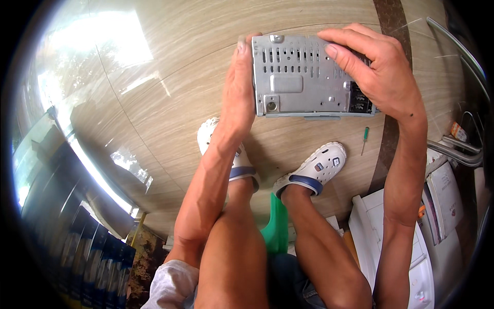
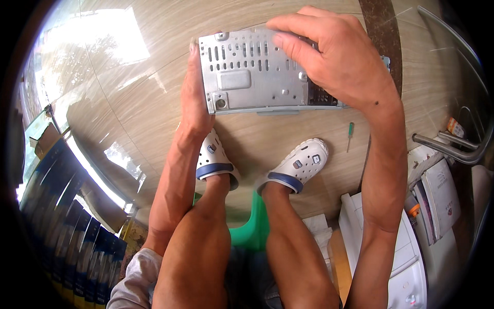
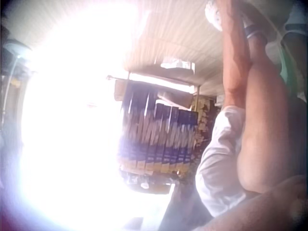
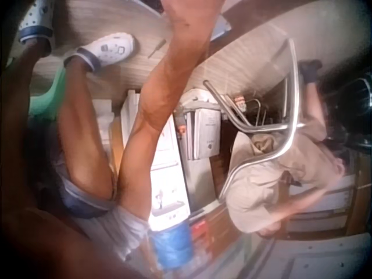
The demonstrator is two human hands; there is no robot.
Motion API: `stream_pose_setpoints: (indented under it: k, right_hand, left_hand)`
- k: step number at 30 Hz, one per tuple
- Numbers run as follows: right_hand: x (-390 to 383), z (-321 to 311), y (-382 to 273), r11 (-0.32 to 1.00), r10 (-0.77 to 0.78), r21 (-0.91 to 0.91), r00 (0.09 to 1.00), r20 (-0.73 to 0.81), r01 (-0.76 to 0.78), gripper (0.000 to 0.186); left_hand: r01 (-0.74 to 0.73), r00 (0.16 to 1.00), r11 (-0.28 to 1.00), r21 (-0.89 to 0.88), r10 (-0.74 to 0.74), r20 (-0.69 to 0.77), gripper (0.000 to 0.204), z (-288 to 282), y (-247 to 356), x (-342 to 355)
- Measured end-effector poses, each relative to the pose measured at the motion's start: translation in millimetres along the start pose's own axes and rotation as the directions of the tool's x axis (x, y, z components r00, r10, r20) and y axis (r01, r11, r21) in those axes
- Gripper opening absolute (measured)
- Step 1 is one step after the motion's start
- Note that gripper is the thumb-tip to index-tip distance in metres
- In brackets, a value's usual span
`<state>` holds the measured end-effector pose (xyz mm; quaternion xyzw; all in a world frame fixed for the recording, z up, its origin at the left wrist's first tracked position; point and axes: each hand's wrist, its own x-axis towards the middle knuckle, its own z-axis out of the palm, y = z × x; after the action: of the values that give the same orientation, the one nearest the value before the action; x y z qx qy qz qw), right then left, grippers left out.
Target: The person uses a screwdriver to remove screws from the metal casing of an electronic device. They then detach the casing to reveal the internal circuit board and components, and finally reattach the casing.
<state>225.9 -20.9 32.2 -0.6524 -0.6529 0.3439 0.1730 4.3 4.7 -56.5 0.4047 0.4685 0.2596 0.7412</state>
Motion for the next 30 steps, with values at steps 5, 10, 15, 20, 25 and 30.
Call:
stream_pose_setpoints:
  k: [5,10,15,20,25,30]
  right_hand:
    - [-5,3,0,1.0,-0.006,-0.021,0.998,0.057,0.007,0.043]
    - [-22,8,-12,0.946,-0.105,-0.298,0.989,0.1,0.131,0.102]
    - [-27,19,-28,0.913,-0.097,-0.389,0.991,0.097,0.128,0.112]
    - [-26,30,-32,0.901,-0.086,-0.42,0.994,0.063,0.105,0.11]
    - [-25,33,-32,0.898,-0.102,-0.428,0.994,0.032,0.106,0.102]
    - [-24,38,-27,0.903,-0.14,-0.412,0.99,-0.009,0.123,0.096]
  left_hand:
    - [0.033,0.999,0.999,0.009,-0.032,-0.041,0.069,1,0,2]
    - [0.016,1.0,0.996,-0.087,-0.018,-0.018,0.064,3,-2,4]
    - [0.044,0.999,0.994,-0.101,-0.043,0.009,0.065,1,-2,4]
    - [0.058,0.998,0.996,-0.069,-0.058,-0.002,0.067,-1,-2,3]
    - [0.016,1.0,1.0,0.004,-0.016,-0.011,0.071,-4,-1,3]
    - [-0.147,0.987,0.96,0.239,0.16,-0.034,0.067,-14,0,3]
